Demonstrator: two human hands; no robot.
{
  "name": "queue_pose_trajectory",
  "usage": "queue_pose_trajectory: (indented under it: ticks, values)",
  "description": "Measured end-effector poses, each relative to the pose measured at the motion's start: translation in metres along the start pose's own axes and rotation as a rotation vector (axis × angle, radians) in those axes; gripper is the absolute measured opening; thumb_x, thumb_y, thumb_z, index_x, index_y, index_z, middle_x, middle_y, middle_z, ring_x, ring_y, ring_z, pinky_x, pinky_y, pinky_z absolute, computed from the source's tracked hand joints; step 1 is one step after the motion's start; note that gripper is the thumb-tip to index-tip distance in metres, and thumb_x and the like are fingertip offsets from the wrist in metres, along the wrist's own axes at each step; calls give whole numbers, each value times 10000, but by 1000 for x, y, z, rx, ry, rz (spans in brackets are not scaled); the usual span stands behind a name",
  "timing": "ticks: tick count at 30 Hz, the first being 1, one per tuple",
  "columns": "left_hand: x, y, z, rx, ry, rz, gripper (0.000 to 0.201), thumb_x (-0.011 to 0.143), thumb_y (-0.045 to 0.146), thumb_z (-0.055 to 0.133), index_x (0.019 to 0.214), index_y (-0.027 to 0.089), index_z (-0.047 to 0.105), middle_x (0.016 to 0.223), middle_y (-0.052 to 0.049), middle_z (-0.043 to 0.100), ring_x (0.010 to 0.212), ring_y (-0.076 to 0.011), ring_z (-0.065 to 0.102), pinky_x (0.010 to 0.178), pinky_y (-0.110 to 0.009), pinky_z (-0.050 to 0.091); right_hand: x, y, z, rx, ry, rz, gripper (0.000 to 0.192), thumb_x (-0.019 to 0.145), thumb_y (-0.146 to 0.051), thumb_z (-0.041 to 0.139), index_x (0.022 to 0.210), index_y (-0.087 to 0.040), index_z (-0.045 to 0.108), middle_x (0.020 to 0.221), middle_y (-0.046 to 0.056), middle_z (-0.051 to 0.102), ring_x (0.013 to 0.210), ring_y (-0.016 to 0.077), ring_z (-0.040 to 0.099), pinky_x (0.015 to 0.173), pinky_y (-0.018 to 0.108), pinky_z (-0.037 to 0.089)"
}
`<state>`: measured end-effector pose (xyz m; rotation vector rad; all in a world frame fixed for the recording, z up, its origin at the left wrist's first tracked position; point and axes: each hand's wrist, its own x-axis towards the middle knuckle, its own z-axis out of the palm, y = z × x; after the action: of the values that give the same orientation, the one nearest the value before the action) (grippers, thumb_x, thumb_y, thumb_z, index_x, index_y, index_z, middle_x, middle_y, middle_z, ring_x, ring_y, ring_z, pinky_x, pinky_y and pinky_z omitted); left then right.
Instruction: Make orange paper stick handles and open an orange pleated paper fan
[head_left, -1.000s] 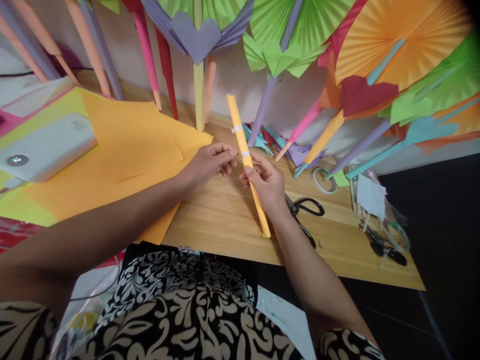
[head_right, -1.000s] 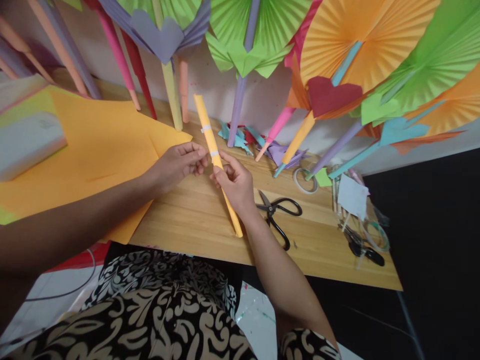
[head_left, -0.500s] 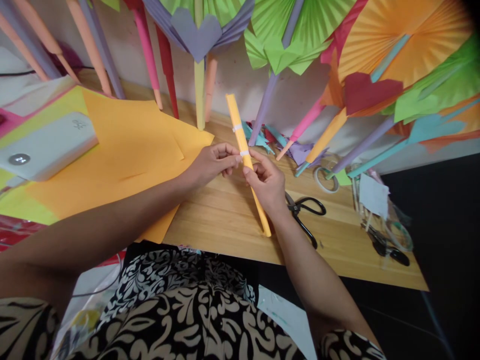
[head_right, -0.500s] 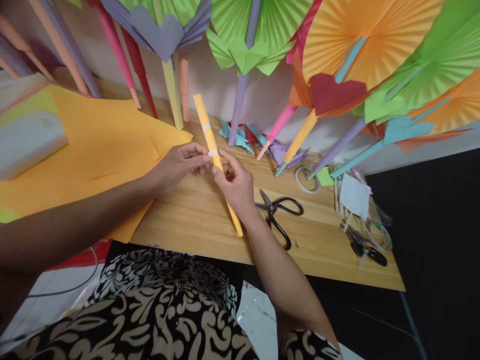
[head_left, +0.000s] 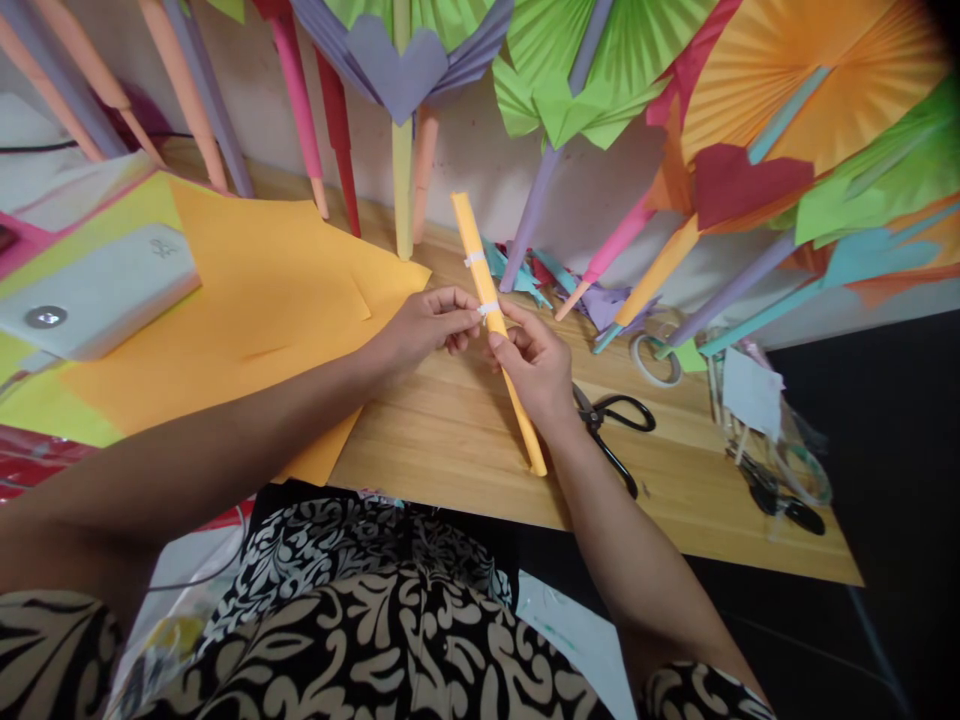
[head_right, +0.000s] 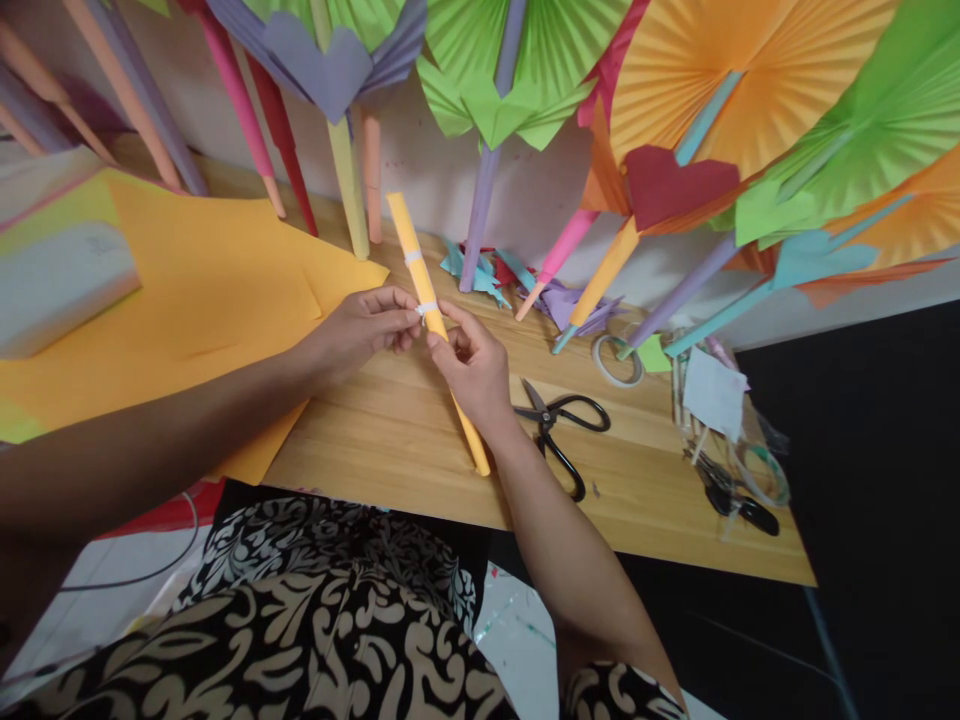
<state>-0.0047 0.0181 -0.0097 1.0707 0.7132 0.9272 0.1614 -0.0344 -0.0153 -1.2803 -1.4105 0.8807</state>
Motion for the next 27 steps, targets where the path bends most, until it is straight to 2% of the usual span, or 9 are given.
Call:
queue_pose_trajectory:
  ticks: [4,12,27]
  values:
    - [2,-3,-3,-37,-23,10,69,808,148,707,791,144,641,692,9,663,559,-72,575,558,-211,411,1,-3,0,80,-31,68,405,838,-340,673,1231,-242,691,618,-53,623,564,138,584,570,308,481]
    - [4,-3,-4,-143,-98,11,71,793,130,715,764,134,650,689,5,657,565,-75,575,587,-221,436,2,-9,-4,191,-97,160,399,833,-365,682,1208,-232,706,673,-36,659,537,115,563,578,302,498]
    - [3,0,0,-110,-66,-26,84,796,106,714,743,132,656,684,14,635,564,-66,556,575,-215,426,2,-12,-5,324,-104,248,357,780,-327,710,1119,-218,735,637,-40,658,519,116,548,563,297,478]
